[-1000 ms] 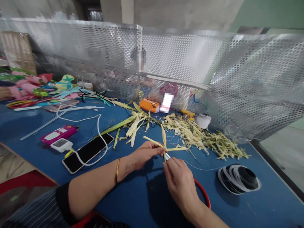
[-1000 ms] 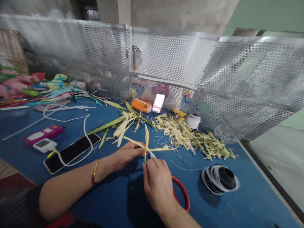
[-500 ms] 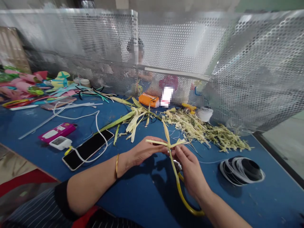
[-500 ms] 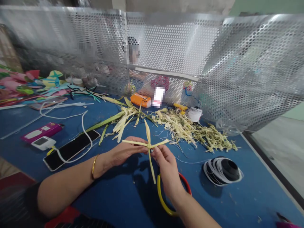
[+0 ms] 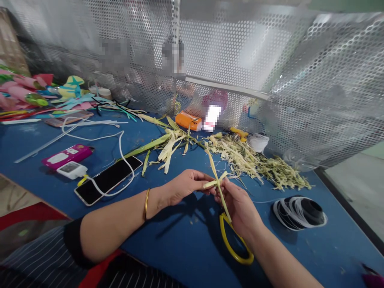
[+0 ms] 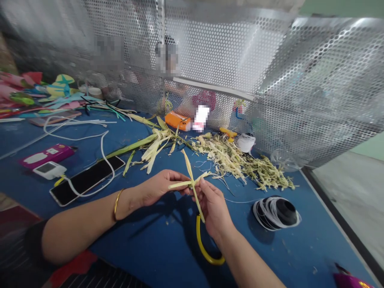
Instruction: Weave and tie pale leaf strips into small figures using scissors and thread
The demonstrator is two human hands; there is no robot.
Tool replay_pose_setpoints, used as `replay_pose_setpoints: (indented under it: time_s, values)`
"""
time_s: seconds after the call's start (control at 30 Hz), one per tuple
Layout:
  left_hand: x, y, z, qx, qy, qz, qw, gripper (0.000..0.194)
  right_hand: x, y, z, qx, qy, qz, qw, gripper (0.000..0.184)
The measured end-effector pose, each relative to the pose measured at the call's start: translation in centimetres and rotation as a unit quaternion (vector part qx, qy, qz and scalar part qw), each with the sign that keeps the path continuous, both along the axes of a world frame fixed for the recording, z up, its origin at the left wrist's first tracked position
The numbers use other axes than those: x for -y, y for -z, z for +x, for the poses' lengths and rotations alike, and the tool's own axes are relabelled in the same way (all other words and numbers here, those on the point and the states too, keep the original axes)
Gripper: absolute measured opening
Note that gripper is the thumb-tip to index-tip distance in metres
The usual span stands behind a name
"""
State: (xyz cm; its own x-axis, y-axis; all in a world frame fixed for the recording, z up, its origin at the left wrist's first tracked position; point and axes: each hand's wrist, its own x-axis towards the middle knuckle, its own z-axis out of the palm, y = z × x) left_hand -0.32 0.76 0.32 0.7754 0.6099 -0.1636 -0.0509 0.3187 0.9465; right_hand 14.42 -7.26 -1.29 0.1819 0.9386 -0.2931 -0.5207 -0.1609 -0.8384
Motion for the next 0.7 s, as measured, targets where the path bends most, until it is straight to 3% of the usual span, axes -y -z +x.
replay_pose_setpoints:
  time_s: [0.2,0.37,0.43,0.53,0.7]
  values:
    - [0.0,0.1,0.0,0.002,-0.038,-0.032,0.999,0.027,0.4,-0.4,0.0,0.107,-0.017,0.032,0.994,0.029]
    - [-0.1,0.2,-0.1,0.001,-0.085,0.041,0.995,0.025,0.5,-0.9,0.1,0.281,0.036,0.082,0.955,0.022]
    - [-0.3,0.2,-0.1,-0.011,-0.108,0.086,0.99,0.023,0.6,-0.9,0.4,0.375,0.063,0.099,0.919,0.019]
    - [-0.4,0.0,0.0,-0.008,-0.139,0.129,0.982,0.02,0.8,-0.5,0.9,0.514,0.088,0.143,0.841,0.016]
    - [0.2,0.1,0.2,0.016,-0.102,0.063,0.993,0.028,0.9,0.0,1.1,0.658,0.053,0.212,0.721,0.013]
